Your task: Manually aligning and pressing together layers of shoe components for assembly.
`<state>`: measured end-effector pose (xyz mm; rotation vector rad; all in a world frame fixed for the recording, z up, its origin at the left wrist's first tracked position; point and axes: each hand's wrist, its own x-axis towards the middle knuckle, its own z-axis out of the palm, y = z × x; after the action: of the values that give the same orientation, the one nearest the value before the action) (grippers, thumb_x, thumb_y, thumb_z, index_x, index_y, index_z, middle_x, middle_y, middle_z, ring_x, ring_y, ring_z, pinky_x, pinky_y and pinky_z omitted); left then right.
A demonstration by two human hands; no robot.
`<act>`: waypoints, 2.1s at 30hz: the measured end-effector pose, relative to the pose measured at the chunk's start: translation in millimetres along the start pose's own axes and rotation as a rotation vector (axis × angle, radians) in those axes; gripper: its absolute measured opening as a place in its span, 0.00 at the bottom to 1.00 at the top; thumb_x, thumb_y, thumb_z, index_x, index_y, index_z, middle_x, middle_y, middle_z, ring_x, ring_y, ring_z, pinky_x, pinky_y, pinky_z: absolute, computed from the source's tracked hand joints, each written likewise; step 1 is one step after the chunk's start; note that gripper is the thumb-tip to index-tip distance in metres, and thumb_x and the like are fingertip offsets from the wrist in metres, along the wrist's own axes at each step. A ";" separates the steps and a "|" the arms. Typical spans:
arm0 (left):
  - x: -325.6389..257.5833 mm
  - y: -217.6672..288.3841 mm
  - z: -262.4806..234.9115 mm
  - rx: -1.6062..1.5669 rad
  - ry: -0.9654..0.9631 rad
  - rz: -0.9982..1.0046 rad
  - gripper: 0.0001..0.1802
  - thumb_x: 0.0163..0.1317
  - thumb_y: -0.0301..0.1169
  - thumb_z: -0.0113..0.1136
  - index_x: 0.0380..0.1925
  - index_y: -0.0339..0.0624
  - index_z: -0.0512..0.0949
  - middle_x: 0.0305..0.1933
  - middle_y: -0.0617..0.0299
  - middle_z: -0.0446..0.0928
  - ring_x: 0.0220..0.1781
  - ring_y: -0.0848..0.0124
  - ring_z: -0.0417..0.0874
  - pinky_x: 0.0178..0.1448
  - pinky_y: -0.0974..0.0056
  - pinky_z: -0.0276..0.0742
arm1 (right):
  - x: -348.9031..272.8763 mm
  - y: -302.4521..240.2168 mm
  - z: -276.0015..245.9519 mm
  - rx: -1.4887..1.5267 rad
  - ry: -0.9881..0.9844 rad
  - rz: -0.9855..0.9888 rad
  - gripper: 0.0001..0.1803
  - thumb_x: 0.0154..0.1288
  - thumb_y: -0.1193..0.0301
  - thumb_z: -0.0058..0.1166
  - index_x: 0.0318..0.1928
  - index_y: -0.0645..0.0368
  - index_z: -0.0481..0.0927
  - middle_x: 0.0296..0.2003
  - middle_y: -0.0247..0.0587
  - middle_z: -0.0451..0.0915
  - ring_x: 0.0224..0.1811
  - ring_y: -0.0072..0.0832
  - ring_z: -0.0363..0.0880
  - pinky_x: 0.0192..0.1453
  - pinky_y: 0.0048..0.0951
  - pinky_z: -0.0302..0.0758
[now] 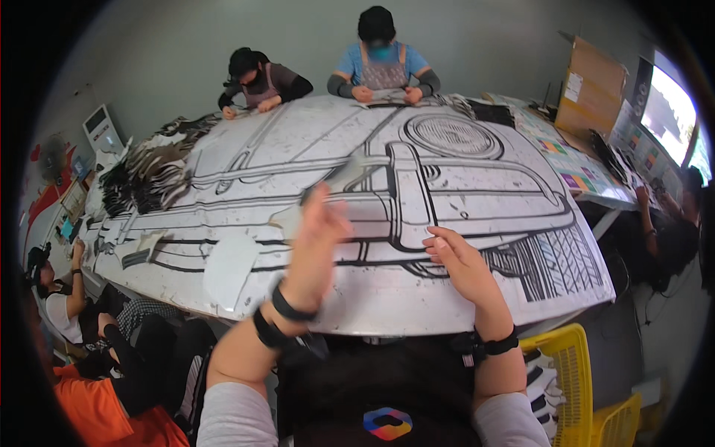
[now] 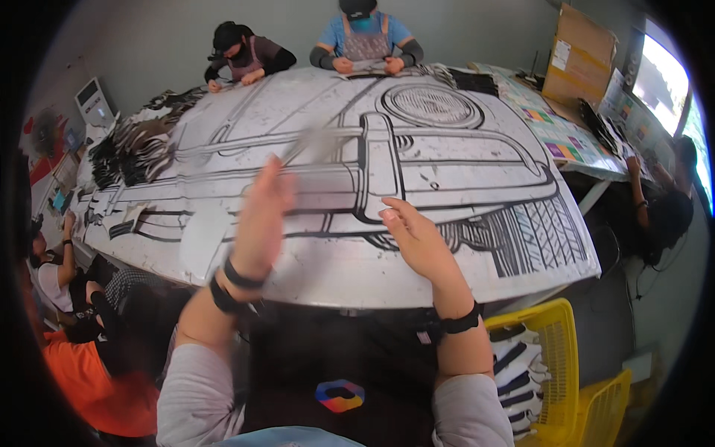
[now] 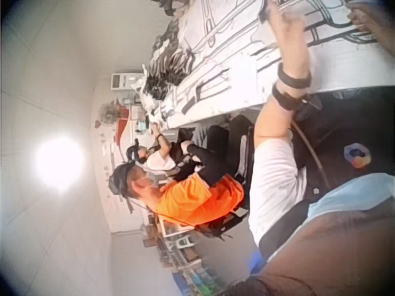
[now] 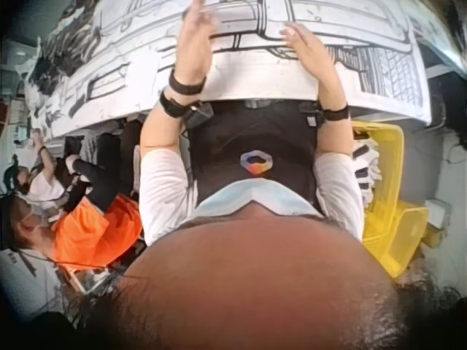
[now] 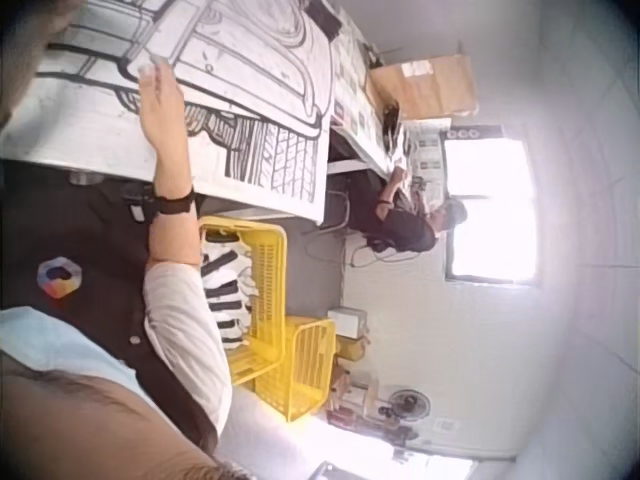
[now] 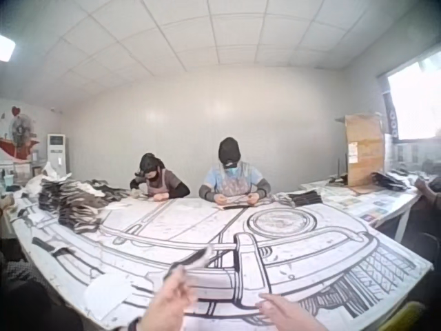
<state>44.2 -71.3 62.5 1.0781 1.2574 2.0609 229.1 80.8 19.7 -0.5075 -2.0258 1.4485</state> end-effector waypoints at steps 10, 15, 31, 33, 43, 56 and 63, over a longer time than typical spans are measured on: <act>-105.6 5.2 29.3 0.401 -1.044 -0.141 0.29 0.62 0.28 0.54 0.63 0.41 0.61 0.59 0.52 0.71 0.59 0.63 0.73 0.62 0.62 0.65 | -70.1 22.8 10.4 0.394 0.205 0.195 0.32 0.64 0.84 0.41 0.67 0.56 0.51 0.51 0.50 0.70 0.38 0.30 0.79 0.39 0.27 0.81; -91.1 46.1 -63.7 0.928 -0.112 0.146 0.18 0.58 0.30 0.59 0.48 0.37 0.75 0.51 0.52 0.76 0.52 0.57 0.77 0.56 0.61 0.71 | -85.7 20.1 -39.9 0.194 0.159 0.123 0.31 0.62 0.86 0.38 0.66 0.57 0.57 0.48 0.46 0.72 0.31 0.24 0.77 0.35 0.23 0.79; -90.9 2.4 -200.3 1.679 0.428 0.281 0.29 0.49 0.32 0.66 0.54 0.40 0.70 0.45 0.47 0.74 0.47 0.51 0.74 0.54 0.56 0.68 | -70.8 20.2 -23.5 0.050 0.042 0.205 0.27 0.62 0.82 0.40 0.63 0.56 0.62 0.36 0.39 0.75 0.24 0.20 0.74 0.32 0.22 0.74; -91.6 1.9 -198.1 1.421 0.494 0.178 0.27 0.51 0.29 0.64 0.53 0.38 0.70 0.44 0.47 0.75 0.45 0.53 0.75 0.53 0.58 0.69 | -71.1 17.5 -19.8 -0.056 0.099 0.235 0.26 0.62 0.82 0.40 0.62 0.56 0.62 0.34 0.40 0.76 0.24 0.20 0.74 0.32 0.22 0.74; -91.2 35.3 -119.5 0.358 0.642 0.425 0.17 0.64 0.27 0.52 0.51 0.36 0.63 0.40 0.53 0.75 0.30 0.64 0.81 0.31 0.65 0.76 | -67.5 23.5 -17.1 -0.567 0.263 -0.001 0.30 0.57 0.76 0.50 0.62 0.52 0.61 0.28 0.61 0.77 0.29 0.52 0.77 0.35 0.41 0.72; -103.8 11.4 -28.4 -0.111 0.109 -0.025 0.15 0.65 0.28 0.51 0.47 0.29 0.66 0.38 0.47 0.78 0.27 0.66 0.82 0.30 0.68 0.81 | -76.1 -8.0 -9.5 -0.757 0.562 -0.288 0.27 0.56 0.72 0.55 0.58 0.61 0.67 0.43 0.53 0.76 0.44 0.43 0.74 0.49 0.35 0.70; -112.9 -18.7 -10.0 0.089 0.054 -0.066 0.19 0.66 0.32 0.52 0.53 0.31 0.67 0.37 0.54 0.77 0.26 0.74 0.78 0.31 0.74 0.74 | -81.9 -18.1 44.1 -0.140 0.218 -0.254 0.25 0.54 0.76 0.61 0.53 0.64 0.70 0.43 0.45 0.78 0.37 0.31 0.77 0.45 0.27 0.72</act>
<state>100.0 -150.9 1.4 1.0119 1.4045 2.0141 262.3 -7.0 6.7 -0.4277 -1.9442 1.0599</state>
